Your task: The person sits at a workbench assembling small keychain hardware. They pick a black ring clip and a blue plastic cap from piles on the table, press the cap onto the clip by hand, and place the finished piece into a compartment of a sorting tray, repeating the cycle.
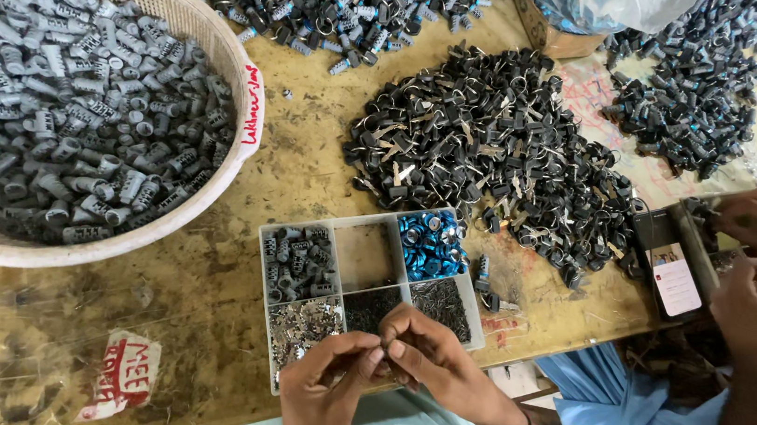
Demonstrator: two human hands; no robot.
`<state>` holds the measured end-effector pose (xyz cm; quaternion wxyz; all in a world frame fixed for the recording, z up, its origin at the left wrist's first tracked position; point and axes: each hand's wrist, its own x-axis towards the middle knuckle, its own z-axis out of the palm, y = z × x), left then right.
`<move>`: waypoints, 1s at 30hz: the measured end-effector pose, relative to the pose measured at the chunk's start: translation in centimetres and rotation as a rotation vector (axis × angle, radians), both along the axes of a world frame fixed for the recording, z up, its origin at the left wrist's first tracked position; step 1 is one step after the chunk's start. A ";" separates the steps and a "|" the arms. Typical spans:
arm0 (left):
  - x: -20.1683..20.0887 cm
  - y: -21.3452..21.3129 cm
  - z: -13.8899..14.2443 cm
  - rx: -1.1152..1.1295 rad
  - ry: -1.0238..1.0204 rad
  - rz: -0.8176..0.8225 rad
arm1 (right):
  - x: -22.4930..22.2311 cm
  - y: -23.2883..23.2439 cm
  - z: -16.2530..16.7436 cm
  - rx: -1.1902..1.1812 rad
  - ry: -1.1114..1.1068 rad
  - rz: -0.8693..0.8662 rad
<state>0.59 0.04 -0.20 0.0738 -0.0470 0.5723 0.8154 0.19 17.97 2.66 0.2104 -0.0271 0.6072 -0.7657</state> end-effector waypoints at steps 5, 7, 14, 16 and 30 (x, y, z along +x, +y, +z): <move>0.1 -0.5 -0.5 0.104 0.014 -0.061 | 0.3 0.0 -1.0 -0.167 -0.109 -0.003; 0.1 -0.5 -0.3 0.110 0.018 -0.077 | 0.4 0.0 -0.9 -0.138 -0.066 0.013; -0.2 -0.9 1.1 -0.165 0.280 -0.051 | 0.4 -0.1 0.5 0.228 0.374 -0.004; -0.2 -0.7 1.3 -0.336 0.347 0.009 | 0.2 -0.3 0.8 0.426 0.582 -0.055; -0.9 -0.9 -0.1 0.195 -0.219 -0.324 | -0.2 0.5 -0.1 0.048 0.055 0.004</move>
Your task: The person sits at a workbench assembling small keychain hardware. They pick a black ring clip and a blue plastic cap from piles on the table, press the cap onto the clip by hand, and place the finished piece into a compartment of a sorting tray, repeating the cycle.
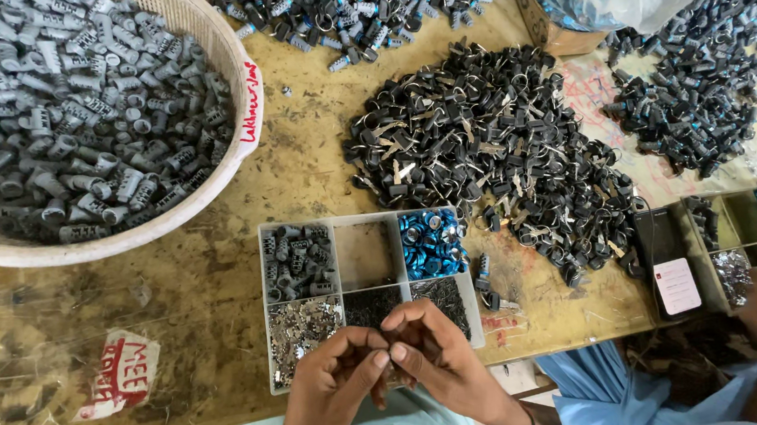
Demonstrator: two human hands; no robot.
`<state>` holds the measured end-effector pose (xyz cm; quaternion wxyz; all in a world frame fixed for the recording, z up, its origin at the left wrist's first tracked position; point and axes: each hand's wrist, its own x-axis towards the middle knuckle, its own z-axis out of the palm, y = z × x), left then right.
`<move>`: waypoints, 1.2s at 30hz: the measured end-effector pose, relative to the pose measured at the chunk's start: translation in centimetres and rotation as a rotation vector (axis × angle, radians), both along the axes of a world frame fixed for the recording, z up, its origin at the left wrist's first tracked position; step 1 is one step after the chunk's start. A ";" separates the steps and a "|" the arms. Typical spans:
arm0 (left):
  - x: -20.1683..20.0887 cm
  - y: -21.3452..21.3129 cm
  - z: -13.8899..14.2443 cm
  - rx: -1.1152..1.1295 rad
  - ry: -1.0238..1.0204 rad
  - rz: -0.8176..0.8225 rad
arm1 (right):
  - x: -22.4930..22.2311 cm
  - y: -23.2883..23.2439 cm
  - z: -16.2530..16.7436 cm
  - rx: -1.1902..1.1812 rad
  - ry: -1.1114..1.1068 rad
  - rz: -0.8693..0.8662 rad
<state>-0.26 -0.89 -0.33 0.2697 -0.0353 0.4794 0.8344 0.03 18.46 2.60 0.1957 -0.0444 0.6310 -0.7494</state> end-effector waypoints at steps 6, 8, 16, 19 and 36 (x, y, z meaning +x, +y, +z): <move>0.0 -0.2 0.5 -0.085 0.077 0.006 | -0.1 0.1 -0.2 -0.014 -0.050 -0.007; 0.0 -0.3 0.9 -0.312 0.234 0.086 | -0.3 0.0 -0.3 -0.111 -0.159 -0.003; -0.4 -0.3 1.3 -0.460 0.394 0.180 | -0.3 -0.6 -1.1 0.102 0.075 -0.053; -0.9 -0.6 0.5 -0.219 0.147 0.060 | -0.5 -0.2 -1.3 0.070 0.043 -0.062; -0.7 -1.5 0.7 -0.107 0.112 -0.112 | -1.5 1.6 0.9 0.482 0.482 0.060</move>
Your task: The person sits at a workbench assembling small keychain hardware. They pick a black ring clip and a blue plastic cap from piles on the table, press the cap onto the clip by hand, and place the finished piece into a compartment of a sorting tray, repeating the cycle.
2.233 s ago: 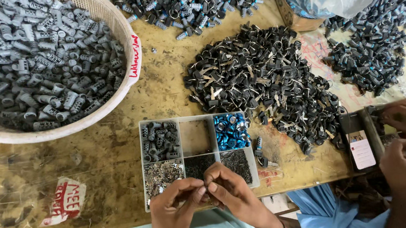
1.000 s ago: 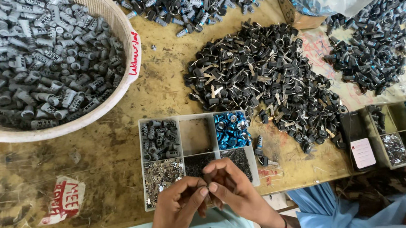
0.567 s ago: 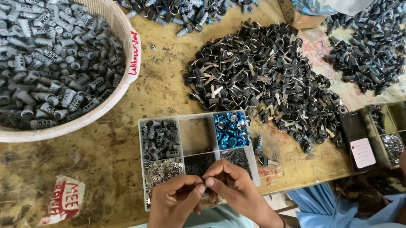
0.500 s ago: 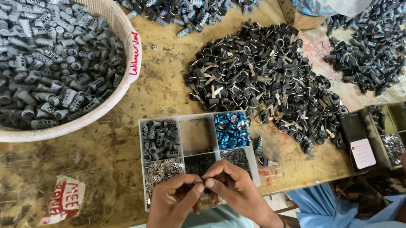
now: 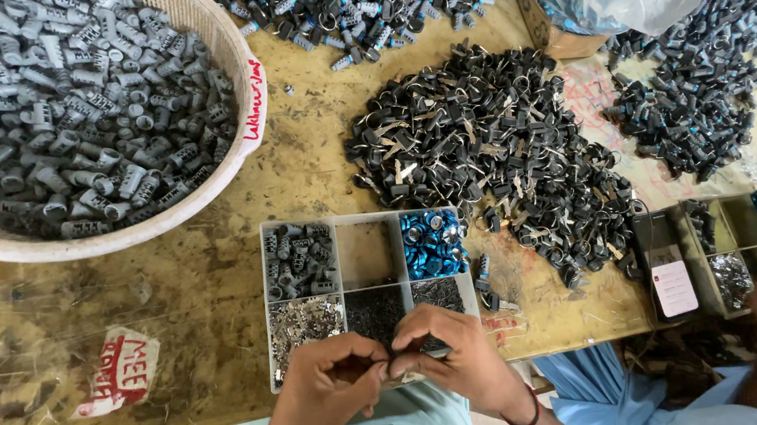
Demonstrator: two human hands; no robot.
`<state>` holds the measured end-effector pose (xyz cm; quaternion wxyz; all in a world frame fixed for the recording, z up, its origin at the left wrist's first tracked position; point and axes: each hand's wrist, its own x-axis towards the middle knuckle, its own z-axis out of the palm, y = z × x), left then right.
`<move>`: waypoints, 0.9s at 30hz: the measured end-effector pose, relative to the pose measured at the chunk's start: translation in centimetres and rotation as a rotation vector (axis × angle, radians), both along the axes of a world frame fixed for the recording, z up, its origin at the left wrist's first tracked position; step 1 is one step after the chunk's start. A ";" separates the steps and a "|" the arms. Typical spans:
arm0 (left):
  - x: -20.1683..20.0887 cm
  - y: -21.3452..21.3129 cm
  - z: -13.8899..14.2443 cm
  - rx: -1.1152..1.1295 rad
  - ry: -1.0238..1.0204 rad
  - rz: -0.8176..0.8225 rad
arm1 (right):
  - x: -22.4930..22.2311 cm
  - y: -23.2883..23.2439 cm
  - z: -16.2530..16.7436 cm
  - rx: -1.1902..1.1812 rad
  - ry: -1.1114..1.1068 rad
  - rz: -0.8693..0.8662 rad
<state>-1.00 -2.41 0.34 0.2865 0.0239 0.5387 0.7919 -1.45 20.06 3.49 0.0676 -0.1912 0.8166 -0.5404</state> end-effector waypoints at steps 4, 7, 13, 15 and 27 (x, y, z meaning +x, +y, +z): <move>0.3 0.2 0.9 -0.356 0.467 0.118 | 0.1 -1.5 0.1 -0.425 -0.570 -0.084; 0.1 0.5 1.3 -0.356 0.446 0.186 | 0.3 -1.1 1.1 -0.289 -0.555 -0.120; -0.4 1.0 1.1 -0.361 0.177 0.170 | -1.0 3.3 2.6 0.864 0.177 -0.033; -0.5 1.2 0.9 -0.405 0.247 0.170 | -1.2 3.5 2.2 0.909 0.123 -0.040; -0.6 1.2 0.4 -0.414 0.334 0.205 | -1.3 2.5 1.8 0.880 0.029 -0.073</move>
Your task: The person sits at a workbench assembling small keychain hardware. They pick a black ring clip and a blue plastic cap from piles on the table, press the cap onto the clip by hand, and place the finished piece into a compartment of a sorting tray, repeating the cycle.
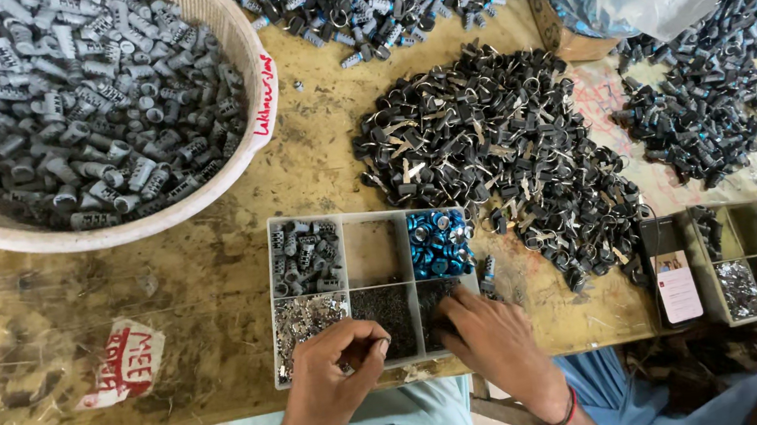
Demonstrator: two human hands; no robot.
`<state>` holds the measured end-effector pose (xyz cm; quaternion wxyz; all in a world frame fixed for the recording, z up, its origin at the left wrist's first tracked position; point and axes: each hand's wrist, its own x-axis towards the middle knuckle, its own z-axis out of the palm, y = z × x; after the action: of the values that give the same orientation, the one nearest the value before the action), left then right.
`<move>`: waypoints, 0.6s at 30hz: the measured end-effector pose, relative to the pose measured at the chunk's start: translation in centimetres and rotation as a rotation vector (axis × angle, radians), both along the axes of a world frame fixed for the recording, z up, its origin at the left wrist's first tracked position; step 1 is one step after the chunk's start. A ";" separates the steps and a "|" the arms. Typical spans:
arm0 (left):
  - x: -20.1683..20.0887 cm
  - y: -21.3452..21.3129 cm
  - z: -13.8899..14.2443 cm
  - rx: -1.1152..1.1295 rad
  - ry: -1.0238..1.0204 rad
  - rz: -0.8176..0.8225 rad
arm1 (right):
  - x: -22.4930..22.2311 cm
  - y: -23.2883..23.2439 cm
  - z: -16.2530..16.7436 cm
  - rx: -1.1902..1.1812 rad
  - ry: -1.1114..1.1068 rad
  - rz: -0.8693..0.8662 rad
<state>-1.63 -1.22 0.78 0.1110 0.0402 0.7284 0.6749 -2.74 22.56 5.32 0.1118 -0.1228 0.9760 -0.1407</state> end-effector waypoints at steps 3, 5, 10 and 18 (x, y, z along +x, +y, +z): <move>0.0 0.1 0.4 -0.028 -0.012 0.004 | -0.1 0.0 -0.1 -0.010 -0.001 -0.007; -0.1 0.2 0.7 -0.048 -0.032 0.010 | -0.1 0.0 -0.2 -0.077 0.062 -0.004; -0.6 0.2 1.1 -0.082 -0.096 -0.069 | -0.1 -0.1 -0.2 -0.033 0.011 -0.029; -0.4 0.1 1.1 -0.100 -0.078 -0.071 | 0.0 -0.4 0.0 -0.101 0.068 0.008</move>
<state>-2.04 -1.09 1.89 0.1652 0.0341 0.7543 0.6345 -2.78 22.19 5.31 0.0726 -0.1370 0.9704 -0.1851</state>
